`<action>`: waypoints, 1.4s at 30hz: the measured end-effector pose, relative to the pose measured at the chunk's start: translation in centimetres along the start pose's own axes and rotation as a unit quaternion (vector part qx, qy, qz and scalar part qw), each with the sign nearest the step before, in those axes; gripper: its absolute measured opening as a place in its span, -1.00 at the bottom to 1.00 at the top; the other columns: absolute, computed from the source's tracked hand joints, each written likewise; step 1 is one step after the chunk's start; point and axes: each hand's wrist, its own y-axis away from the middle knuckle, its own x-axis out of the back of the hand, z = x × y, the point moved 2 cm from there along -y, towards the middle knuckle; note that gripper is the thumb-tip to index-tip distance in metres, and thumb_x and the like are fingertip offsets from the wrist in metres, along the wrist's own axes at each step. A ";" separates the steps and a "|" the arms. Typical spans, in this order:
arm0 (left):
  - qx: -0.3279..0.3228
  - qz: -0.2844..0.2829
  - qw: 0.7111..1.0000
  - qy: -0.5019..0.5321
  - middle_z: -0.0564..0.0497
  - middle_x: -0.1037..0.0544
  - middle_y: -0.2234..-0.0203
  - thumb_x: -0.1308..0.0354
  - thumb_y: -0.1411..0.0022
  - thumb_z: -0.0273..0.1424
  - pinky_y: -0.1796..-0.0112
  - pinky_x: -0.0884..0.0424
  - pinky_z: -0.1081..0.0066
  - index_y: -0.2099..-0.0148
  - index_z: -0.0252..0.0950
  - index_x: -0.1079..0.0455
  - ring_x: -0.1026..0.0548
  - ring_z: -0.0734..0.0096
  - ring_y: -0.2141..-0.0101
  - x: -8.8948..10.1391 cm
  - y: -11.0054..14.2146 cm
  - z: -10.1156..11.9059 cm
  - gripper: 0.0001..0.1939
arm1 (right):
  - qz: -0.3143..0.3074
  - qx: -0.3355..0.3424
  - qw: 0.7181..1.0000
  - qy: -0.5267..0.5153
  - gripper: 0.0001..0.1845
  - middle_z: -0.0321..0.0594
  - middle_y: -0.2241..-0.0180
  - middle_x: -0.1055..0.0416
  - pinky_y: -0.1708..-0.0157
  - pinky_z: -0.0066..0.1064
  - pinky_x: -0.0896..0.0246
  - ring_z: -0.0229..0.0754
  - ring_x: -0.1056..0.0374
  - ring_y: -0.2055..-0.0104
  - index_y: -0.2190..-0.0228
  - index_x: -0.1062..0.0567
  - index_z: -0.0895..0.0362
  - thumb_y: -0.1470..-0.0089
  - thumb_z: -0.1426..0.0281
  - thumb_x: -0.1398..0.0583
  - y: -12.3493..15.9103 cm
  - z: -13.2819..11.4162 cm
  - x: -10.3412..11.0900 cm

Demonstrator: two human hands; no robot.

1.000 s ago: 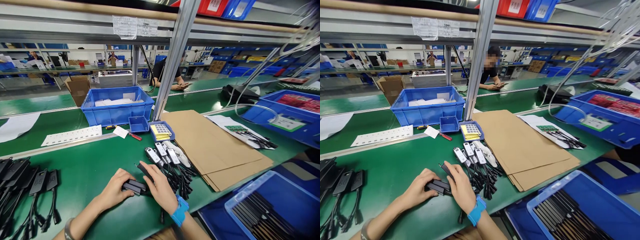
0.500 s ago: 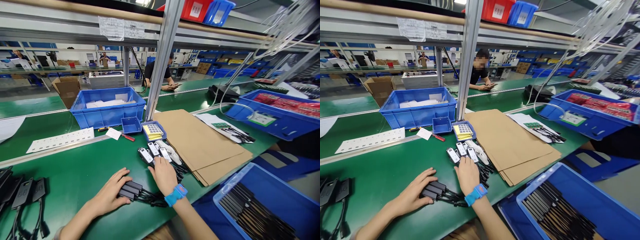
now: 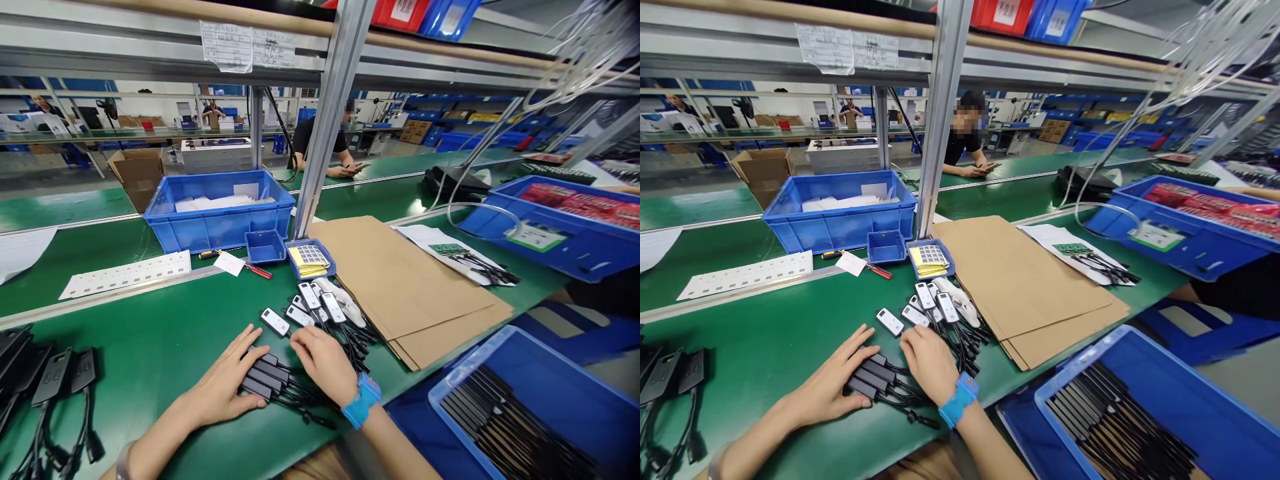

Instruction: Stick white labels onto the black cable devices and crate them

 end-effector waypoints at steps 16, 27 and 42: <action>0.023 0.001 0.998 0.054 -0.04 0.43 -0.37 -0.14 -0.14 -0.48 -0.27 0.17 -0.04 -0.37 -0.10 0.58 0.33 0.05 -0.33 -0.4 1.5 0.3 0.04 | -0.123 0.070 0.983 -0.119 0.22 0.18 -0.18 -0.08 -0.15 0.02 -0.05 0.22 -0.06 -0.19 -0.27 0.02 0.28 0.30 0.20 -0.42 2.3 -2.7 -2.0; 0.214 0.237 0.789 0.526 -0.19 -0.16 -0.28 -0.12 -0.20 -0.04 -0.23 -0.04 0.05 -0.39 -0.20 0.17 -0.11 0.00 -0.25 -1.6 2.0 4.9 -0.14 | -0.002 -0.013 0.929 -0.371 -0.02 0.00 -0.22 0.00 -0.21 -0.08 -0.01 0.02 0.03 -0.27 -0.33 0.32 0.06 -0.11 0.34 -0.18 2.5 -8.1 -2.2; 0.129 0.009 0.987 -0.097 -0.27 -0.18 -0.24 -0.44 0.20 -0.09 -0.22 0.14 -0.19 -0.37 -0.17 0.11 -0.05 -0.20 -0.25 0.1 0.6 2.4 0.18 | 0.142 -0.125 0.700 -0.689 -0.57 -0.21 -0.19 -0.25 -0.29 -0.09 0.10 -0.09 -0.09 -0.26 -0.12 -0.32 0.01 -0.22 0.29 -0.06 1.9 -3.3 -2.6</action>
